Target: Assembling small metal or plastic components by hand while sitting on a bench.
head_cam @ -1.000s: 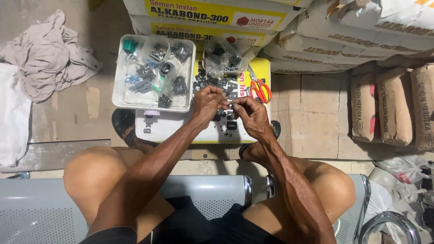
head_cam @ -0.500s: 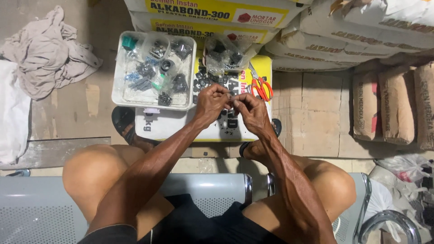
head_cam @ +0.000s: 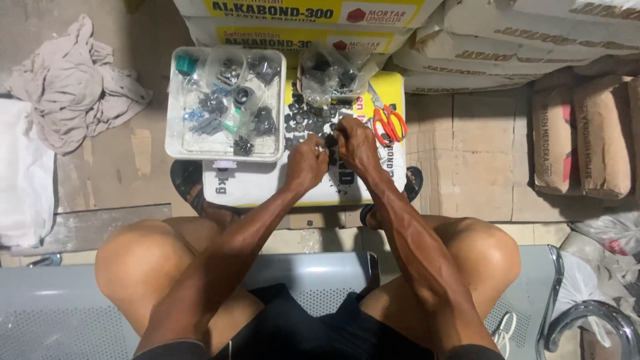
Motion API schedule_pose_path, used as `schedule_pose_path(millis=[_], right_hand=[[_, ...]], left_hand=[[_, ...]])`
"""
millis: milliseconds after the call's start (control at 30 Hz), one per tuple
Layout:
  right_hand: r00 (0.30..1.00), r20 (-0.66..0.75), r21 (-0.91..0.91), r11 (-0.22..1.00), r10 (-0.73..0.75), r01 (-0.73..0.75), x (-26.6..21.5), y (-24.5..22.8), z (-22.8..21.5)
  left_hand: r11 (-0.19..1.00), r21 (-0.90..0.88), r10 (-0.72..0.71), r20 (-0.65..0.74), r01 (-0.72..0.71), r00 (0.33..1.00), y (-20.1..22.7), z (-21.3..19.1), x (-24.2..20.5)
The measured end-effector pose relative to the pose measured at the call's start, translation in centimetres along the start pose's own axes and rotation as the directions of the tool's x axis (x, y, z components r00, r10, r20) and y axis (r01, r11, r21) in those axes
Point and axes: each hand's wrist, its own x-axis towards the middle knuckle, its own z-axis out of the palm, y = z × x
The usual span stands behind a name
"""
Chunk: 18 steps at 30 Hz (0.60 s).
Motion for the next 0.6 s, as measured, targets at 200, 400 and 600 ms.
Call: schedule_pose_path(millis=[200,400,600], right_hand=[[0.998,0.05,-0.197,0.979,-0.039,0.049,-1.3,3.6,3.3],[0.995,-0.012,0.012,0.995,0.096,-0.096,-0.2,0.6,-3.7],[0.939,0.091,-0.247,0.921,0.332,-0.301,-2.3,6.4,-6.4]], left_hand=[[0.876,0.409,0.188,0.197,-0.255,0.962,-1.9,-0.4,-1.5],[0.914,0.31,0.205,0.201,-0.261,0.958,-3.4,0.5,0.0],[0.957,0.259,0.083,0.185,-0.13,0.979,-6.2,1.9,1.5]])
